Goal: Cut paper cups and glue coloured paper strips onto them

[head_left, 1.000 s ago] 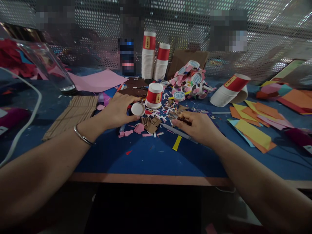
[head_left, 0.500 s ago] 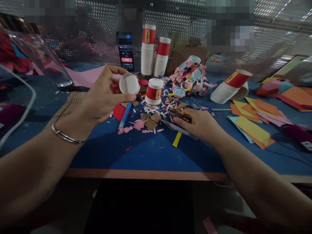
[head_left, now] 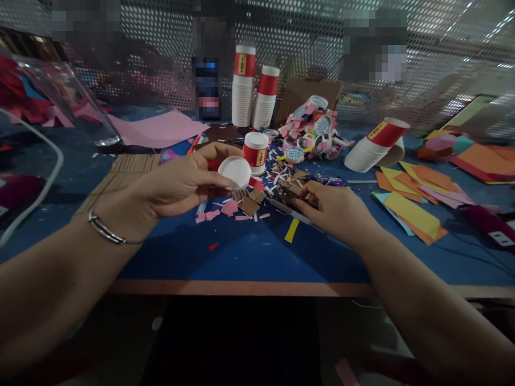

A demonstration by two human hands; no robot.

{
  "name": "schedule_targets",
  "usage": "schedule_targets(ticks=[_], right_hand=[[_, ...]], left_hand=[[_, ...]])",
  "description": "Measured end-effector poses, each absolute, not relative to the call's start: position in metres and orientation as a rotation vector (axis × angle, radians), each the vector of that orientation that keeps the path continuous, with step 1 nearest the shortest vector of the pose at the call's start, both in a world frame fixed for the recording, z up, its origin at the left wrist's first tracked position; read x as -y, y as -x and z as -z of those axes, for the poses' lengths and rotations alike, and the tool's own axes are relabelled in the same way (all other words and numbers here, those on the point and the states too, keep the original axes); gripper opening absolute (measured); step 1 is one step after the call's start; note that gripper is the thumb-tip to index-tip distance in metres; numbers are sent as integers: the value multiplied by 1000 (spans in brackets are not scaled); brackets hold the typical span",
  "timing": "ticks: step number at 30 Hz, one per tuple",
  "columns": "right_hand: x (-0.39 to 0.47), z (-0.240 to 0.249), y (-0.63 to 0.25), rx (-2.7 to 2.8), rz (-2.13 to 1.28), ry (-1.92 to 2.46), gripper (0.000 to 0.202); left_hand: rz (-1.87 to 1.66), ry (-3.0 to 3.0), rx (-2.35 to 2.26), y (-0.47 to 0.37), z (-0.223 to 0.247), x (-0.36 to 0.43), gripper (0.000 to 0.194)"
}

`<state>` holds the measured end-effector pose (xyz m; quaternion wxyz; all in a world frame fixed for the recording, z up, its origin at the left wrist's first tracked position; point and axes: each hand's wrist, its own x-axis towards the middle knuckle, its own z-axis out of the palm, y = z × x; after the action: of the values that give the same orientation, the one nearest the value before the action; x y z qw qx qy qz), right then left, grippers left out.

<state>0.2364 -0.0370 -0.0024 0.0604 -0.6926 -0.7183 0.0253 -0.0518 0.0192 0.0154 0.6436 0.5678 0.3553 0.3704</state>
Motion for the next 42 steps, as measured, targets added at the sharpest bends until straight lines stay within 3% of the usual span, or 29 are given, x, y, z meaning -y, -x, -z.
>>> schedule_targets(ticks=[6,15,23,31,38,42], right_hand=[[42,3,-235,2252,122,2068,28],[52,2,-232,2161,458,1945,30],[50,9,-214,2078,-128,1191,32],[52,4,-204,2066,-417,1094,24],[48,0,-197,2087,-520,1086,27],[43,-3,-197,2086,-503,1179,28]], left_hand=[[-993,-1657,-764,52,-8,-24,81],[-1023,-1567,-817,51,-9,-23,62],[-861,-1492,-623,34,-10,-3,37],[-885,-1671,-727,25,-7,2,39],[-768,-2064,-829,35,-15,0,24],[-853,-2031,-936,49,-20,-11,32]])
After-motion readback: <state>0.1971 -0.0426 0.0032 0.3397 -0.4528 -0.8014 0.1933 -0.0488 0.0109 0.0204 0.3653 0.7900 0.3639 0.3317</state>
